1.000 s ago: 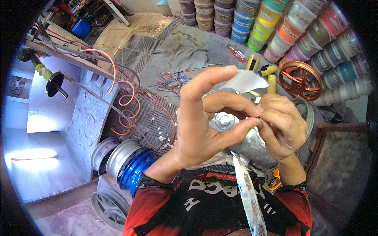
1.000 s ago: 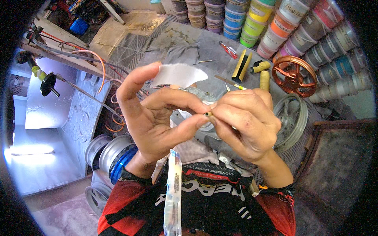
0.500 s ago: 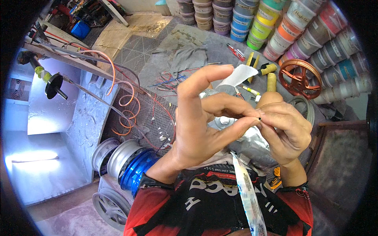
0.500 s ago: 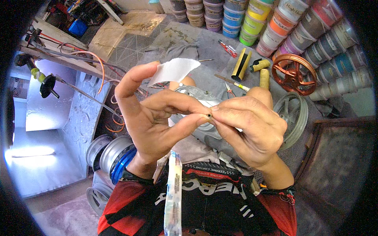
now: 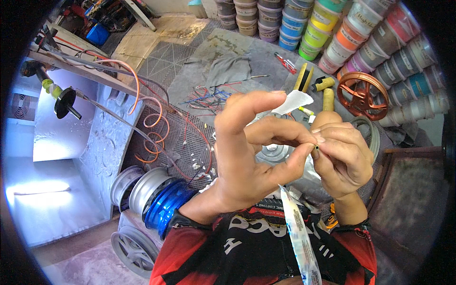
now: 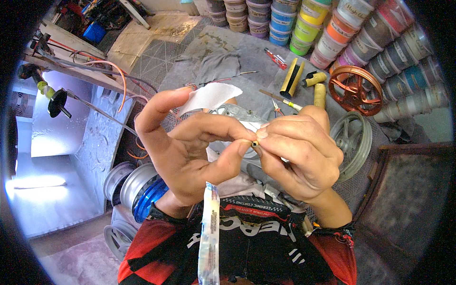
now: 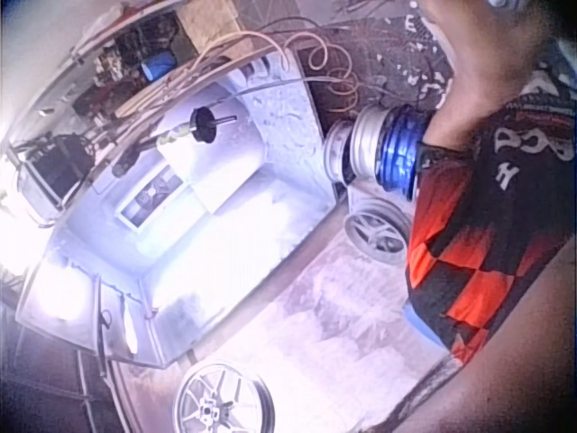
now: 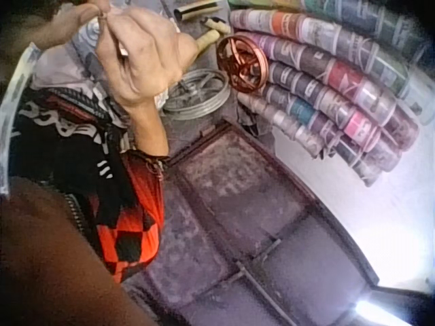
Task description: The person sits on the floor and works on a silver engine part resting on their lap. They apply white tape to several small holes and openings, then use a dark abrasive sheet to sand or clean the surface of the part.
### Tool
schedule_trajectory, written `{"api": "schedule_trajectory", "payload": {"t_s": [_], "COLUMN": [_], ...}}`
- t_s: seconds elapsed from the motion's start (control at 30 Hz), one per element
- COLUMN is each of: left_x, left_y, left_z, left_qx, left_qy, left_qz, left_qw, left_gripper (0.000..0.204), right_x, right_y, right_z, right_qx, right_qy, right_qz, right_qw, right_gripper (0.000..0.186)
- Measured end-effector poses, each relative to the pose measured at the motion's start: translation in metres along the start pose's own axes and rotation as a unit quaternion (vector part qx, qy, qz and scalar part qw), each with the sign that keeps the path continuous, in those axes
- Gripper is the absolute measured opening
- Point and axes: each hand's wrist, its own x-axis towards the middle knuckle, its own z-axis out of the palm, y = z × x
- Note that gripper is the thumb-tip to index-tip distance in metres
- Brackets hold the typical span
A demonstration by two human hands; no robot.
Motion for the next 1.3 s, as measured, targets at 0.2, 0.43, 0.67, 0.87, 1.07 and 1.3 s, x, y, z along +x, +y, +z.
{"api": "schedule_trajectory", "payload": {"t_s": [0.2,0.43,0.67,0.87,1.07,1.3], "left_x": [-0.002,-0.003,-0.001,-0.002,-0.008,-0.009], "left_y": [0.0,-0.005,-0.005,-0.013,-0.004,-0.005], "left_z": [0.002,0.007,0.008,0.0,0.006,0.01], "left_qx": [0.039,-0.095,-0.082,-0.014,0.008,-0.124], "left_qy": [0.009,0.01,0.02,0.001,0.033,0.045], "left_qz": [0.01,-0.063,-0.024,0.032,0.025,-0.096], "left_qw": [0.999,0.993,0.996,0.999,0.999,0.987], "left_gripper": [0.077,0.08,0.082,0.08,0.073,0.069], "right_x": [0.0,-0.004,-0.005,-0.006,-0.005,-0.011], "right_y": [-0.004,0.002,0.007,0.006,0.002,0.006], "right_z": [0.004,0.007,0.005,0.006,0.004,0.01], "right_qx": [-0.055,-0.093,-0.012,0.018,-0.001,-0.058], "right_qy": [0.019,0.031,0.023,0.026,0.0,0.015], "right_qz": [-0.064,-0.103,-0.025,-0.008,-0.028,-0.09], "right_qw": [0.996,0.99,0.999,0.999,1.0,0.994], "right_gripper": [0.032,0.034,0.03,0.028,0.033,0.036]}}
